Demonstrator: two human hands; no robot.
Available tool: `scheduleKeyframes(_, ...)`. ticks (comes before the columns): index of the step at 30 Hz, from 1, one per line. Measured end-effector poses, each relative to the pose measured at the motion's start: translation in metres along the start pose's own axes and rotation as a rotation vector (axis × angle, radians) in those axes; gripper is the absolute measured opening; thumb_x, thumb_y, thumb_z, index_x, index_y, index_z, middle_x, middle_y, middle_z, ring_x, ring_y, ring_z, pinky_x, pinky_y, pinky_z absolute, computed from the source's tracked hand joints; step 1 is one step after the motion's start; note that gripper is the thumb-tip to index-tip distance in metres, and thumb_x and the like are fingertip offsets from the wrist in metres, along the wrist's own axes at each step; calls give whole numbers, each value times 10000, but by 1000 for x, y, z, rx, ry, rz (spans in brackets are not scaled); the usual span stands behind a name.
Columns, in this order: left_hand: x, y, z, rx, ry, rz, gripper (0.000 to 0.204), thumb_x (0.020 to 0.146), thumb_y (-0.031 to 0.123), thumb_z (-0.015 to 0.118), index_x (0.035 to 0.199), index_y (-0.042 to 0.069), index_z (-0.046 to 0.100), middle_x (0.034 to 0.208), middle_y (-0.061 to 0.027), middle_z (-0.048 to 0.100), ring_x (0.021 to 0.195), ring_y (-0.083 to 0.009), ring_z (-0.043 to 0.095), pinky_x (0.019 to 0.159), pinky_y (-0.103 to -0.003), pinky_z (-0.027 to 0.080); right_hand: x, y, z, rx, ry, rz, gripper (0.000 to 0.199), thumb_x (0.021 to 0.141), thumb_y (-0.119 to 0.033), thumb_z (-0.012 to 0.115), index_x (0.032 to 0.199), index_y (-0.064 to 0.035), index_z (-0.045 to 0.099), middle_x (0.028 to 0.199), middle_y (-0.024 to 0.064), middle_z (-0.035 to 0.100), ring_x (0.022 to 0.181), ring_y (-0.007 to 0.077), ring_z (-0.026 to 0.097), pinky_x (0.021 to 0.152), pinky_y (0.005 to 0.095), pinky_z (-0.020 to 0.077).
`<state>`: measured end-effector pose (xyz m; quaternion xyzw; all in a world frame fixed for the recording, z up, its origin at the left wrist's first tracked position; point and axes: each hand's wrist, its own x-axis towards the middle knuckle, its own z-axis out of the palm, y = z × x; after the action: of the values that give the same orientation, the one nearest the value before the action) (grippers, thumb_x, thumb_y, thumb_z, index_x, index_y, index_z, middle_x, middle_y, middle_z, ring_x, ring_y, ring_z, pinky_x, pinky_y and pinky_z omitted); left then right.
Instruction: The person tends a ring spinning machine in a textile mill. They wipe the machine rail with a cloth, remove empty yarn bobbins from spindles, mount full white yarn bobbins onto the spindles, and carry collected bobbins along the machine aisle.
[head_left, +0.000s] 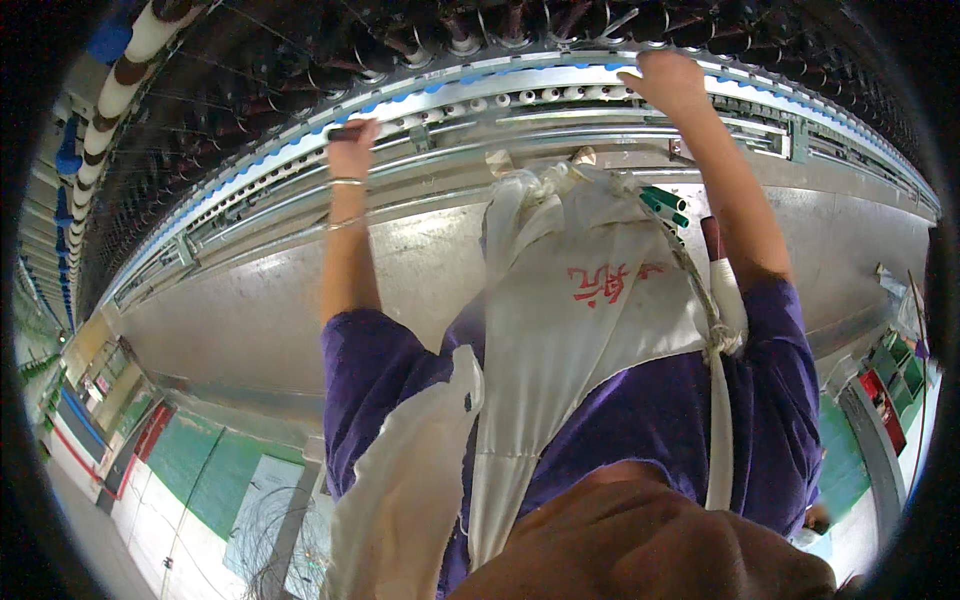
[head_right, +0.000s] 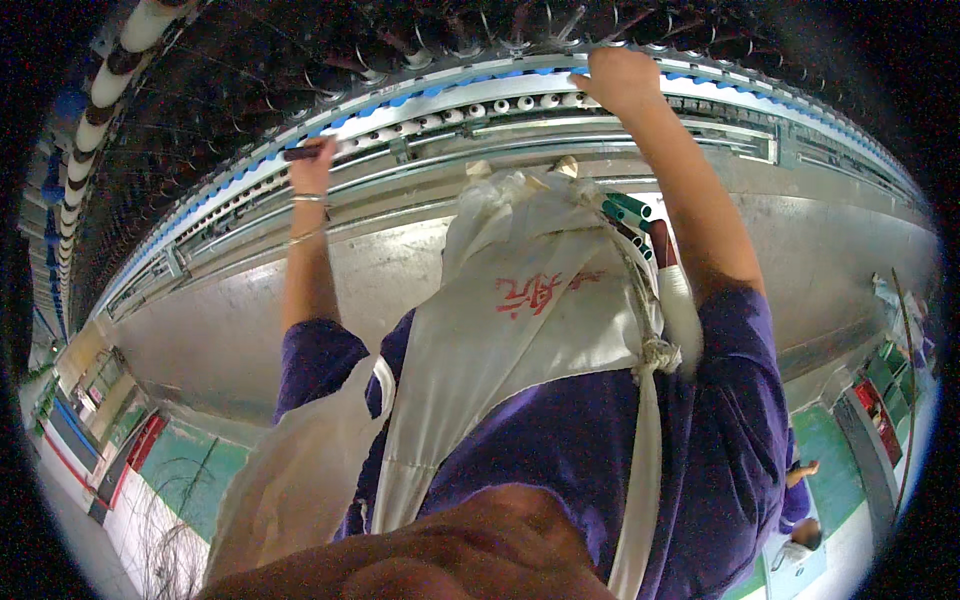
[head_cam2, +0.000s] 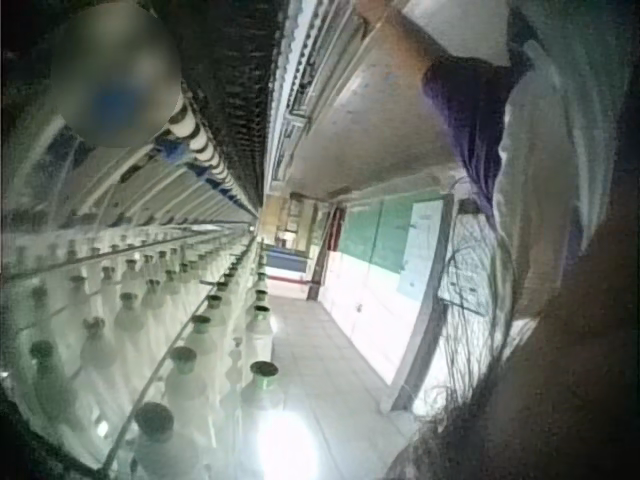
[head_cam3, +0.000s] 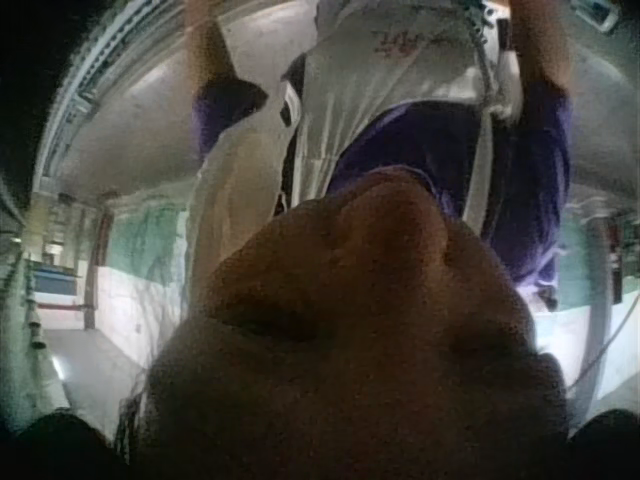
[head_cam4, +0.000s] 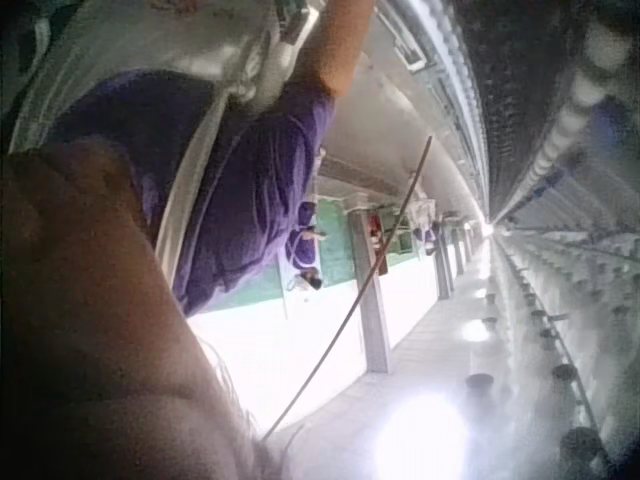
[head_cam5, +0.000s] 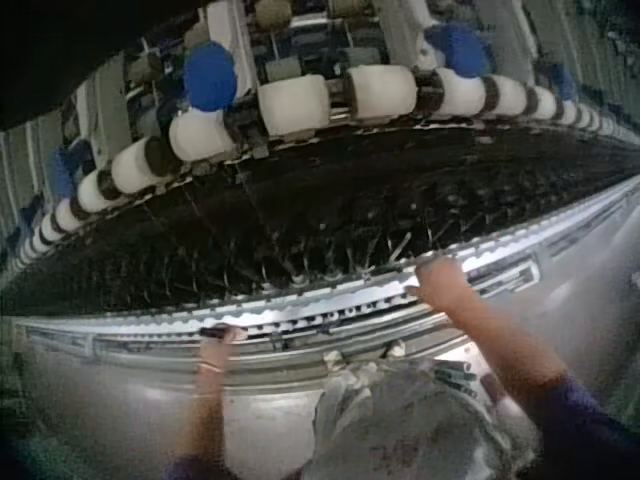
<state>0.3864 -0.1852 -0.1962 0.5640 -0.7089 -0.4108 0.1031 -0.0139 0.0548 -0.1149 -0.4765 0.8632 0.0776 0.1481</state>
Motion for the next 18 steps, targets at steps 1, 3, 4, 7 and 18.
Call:
scheduleKeyframes(1,-9,25,21,-27,-116,231,221,826,224,753,975,74,689,911,-52,701,795,-150,659,719,-295,539,-18,8,-19,123,4,1,311,884,-372,586,875,-83,701,871,125,702,809,306,684,654,428,533)
scheduleKeyframes(3,-40,84,76,-302,-188,769,247,787,109,767,1015,74,677,1033,-90,675,878,-185,666,791,-308,552,-32,24,-66,513,70,55,364,876,-431,620,892,-80,714,801,94,689,760,227,664,661,359,497)
scheduleKeyframes(4,-52,115,98,-346,-285,848,248,784,60,769,1022,80,703,1062,-91,688,938,-193,665,829,-301,544,-39,30,-90,746,122,195,381,881,-449,633,951,-85,722,776,73,674,748,168,642,689,297,474)
scheduleKeyframes(7,-69,213,154,-322,-106,1172,311,736,67,798,1025,81,686,1063,-125,671,929,-284,665,789,-329,544,-55,29,-143,1141,817,70,677,1015,-505,332,475,-108,426,437,23,358,409,113,320,386,270,213)
scheduleKeyframes(18,-56,343,186,-283,-26,490,472,895,319,644,1214,21,465,959,-194,663,860,-367,653,740,-458,521,-78,4,-220,1725,619,-303,744,1031,-517,296,691,18,686,419,18,423,351,106,285,375,287,211)
